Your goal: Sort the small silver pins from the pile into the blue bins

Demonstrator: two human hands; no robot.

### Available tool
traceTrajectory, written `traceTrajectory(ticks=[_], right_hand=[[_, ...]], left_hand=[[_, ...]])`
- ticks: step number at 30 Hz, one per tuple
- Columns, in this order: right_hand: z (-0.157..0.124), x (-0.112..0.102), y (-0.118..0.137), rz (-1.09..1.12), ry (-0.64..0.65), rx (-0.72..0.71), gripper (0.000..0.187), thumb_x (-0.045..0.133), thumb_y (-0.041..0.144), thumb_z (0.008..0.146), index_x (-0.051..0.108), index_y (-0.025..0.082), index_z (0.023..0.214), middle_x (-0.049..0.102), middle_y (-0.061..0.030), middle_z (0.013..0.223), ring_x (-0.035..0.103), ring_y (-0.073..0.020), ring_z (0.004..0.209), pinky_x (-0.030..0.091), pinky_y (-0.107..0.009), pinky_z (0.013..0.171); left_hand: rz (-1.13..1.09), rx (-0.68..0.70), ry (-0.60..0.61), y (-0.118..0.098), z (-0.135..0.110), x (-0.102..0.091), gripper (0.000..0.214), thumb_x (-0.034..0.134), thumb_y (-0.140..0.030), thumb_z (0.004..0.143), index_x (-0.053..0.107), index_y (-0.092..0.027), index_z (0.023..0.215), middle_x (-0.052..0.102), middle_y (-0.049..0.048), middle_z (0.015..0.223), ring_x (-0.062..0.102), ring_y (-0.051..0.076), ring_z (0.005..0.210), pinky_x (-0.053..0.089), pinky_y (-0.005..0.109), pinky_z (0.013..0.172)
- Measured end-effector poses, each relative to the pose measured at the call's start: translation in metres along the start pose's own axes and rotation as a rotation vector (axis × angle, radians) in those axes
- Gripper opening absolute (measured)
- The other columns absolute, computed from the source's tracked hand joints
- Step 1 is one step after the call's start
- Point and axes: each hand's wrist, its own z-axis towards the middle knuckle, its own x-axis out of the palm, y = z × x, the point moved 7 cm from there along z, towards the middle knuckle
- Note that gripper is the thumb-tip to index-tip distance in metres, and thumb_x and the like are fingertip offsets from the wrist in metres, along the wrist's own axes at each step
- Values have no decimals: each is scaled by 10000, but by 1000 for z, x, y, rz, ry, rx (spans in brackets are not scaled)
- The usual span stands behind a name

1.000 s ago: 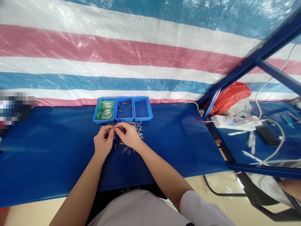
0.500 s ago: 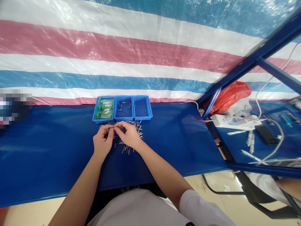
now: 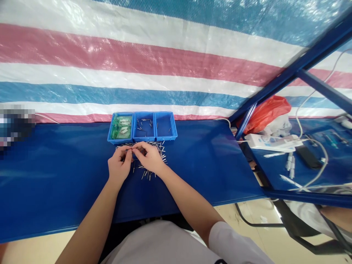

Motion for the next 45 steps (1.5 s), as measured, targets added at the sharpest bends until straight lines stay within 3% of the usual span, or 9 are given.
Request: traceTrajectory(ticks=[45], right_hand=[[0,-1,1,-17,13,18,162,587,319,911,672,201,982,704,-17,857,635,-132,731,518,-270,691]], left_hand=[[31,5,0,1,1,1,237,565,-373,899,671,-222,1048,684,-21,718,635,109,640,485,233,673]])
